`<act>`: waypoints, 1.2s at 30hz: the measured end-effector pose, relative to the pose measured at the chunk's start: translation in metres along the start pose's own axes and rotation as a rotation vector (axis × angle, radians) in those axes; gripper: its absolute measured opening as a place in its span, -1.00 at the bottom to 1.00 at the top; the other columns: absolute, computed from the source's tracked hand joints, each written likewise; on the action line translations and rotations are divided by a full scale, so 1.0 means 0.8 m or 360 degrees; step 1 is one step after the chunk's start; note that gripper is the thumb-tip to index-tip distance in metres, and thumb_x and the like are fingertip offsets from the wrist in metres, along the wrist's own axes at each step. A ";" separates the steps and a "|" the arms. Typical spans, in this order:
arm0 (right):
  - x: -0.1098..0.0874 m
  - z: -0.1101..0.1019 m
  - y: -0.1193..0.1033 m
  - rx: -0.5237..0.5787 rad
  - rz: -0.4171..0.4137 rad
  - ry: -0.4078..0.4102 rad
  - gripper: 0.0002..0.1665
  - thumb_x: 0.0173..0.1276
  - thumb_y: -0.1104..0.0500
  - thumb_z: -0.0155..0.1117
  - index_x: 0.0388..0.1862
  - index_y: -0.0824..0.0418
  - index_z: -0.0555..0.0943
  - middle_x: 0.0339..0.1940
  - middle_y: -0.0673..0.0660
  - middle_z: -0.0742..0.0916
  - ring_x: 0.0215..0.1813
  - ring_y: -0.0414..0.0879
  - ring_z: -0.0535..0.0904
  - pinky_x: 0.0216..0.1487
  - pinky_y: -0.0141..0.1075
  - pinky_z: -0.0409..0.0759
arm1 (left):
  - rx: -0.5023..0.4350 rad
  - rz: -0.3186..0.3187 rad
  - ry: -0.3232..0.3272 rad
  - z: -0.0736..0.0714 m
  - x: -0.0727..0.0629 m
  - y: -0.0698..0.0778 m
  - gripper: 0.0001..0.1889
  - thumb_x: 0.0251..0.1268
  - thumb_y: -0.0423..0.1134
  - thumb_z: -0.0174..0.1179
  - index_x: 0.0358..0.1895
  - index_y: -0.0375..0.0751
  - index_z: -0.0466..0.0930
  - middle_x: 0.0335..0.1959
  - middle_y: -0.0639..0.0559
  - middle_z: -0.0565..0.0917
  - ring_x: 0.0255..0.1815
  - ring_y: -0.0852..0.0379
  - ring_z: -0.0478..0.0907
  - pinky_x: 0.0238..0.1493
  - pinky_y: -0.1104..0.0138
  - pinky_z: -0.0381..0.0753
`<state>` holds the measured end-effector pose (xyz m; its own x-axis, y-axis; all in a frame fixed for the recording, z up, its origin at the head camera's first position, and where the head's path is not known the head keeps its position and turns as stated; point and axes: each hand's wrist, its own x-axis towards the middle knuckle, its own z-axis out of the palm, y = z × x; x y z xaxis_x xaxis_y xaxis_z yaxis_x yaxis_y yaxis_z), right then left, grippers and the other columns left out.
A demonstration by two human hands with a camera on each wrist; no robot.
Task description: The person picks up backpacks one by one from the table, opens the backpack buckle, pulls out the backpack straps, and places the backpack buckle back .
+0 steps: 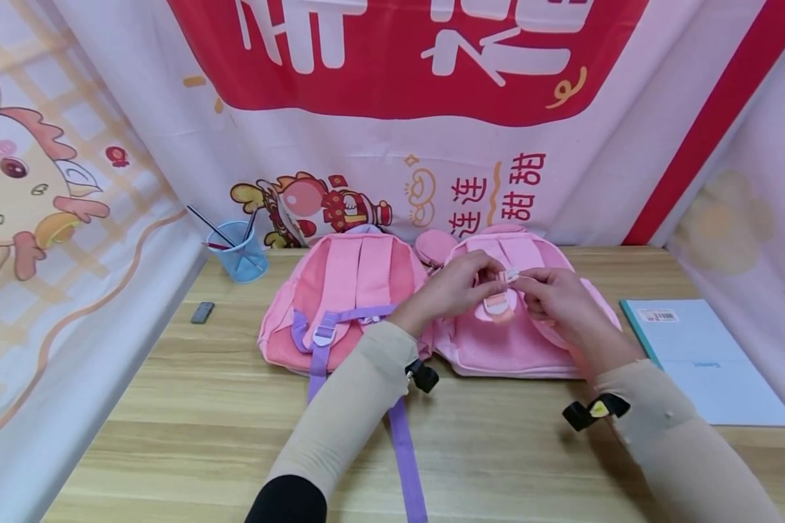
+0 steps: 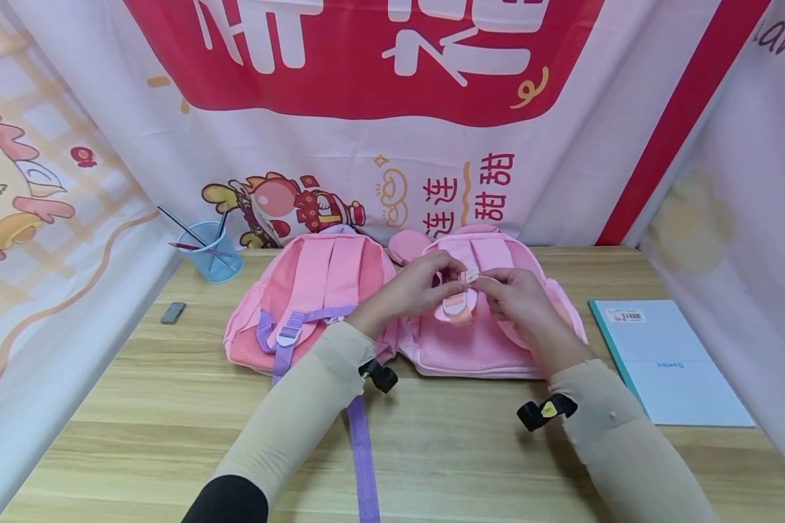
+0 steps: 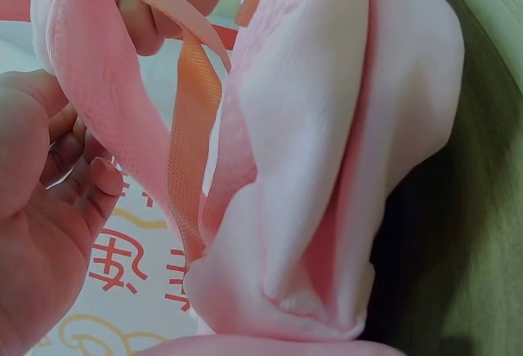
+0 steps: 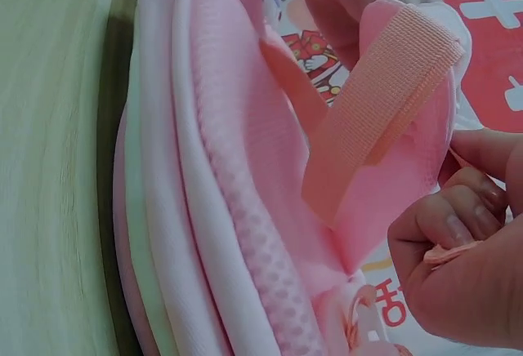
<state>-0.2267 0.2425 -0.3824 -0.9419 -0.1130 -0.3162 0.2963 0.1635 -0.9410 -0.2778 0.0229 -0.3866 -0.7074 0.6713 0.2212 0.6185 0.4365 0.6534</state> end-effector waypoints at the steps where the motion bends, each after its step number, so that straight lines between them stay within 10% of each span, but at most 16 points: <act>1: 0.001 0.000 0.000 0.0052 0.0028 -0.0004 -0.67 0.69 -0.03 0.23 0.21 0.10 0.70 -0.55 -0.11 0.49 -0.52 -0.23 0.35 -0.48 -0.43 0.34 | -0.0006 -0.0009 -0.0003 -0.001 0.000 0.000 -0.72 0.61 -0.12 0.30 0.18 -0.18 0.68 -0.05 0.06 0.69 -0.07 0.23 0.61 0.03 0.50 0.59; 11: 0.004 -0.009 0.004 0.0399 0.0142 -0.0149 -0.71 0.71 0.01 0.20 -0.14 -0.08 0.84 -0.58 -0.09 0.48 -0.55 -0.22 0.33 -0.53 -0.45 0.29 | -0.0034 -0.0033 -0.0033 -0.001 0.001 0.000 -0.70 0.58 -0.13 0.32 0.20 -0.19 0.67 -0.03 0.03 0.72 -0.05 0.22 0.63 0.04 0.51 0.60; 26: -0.007 -0.024 -0.009 -0.0274 0.0095 -0.0076 -0.42 0.75 -0.10 0.10 0.48 0.25 0.46 -0.42 -0.07 0.50 -0.48 -0.19 0.38 -0.44 -0.36 0.42 | -0.0086 -0.0033 0.0058 0.001 -0.001 0.000 -0.75 0.52 -0.13 0.39 0.12 -0.14 0.74 -0.12 0.10 0.73 -0.10 0.24 0.62 -0.01 0.48 0.60; 36: -0.010 -0.031 -0.003 -0.0160 0.0010 -0.0092 -0.53 0.72 -0.03 0.17 0.36 0.27 0.52 -0.47 -0.05 0.52 -0.45 -0.18 0.40 -0.40 -0.34 0.44 | -0.0159 -0.0083 0.0029 0.003 0.000 -0.002 -0.73 0.53 -0.12 0.38 0.15 -0.13 0.73 -0.14 0.10 0.72 -0.11 0.22 0.62 -0.03 0.46 0.62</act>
<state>-0.2238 0.2677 -0.3742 -0.9285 -0.1674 -0.3313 0.2821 0.2617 -0.9230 -0.2784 0.0235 -0.3892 -0.7444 0.6378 0.1979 0.5444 0.4079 0.7330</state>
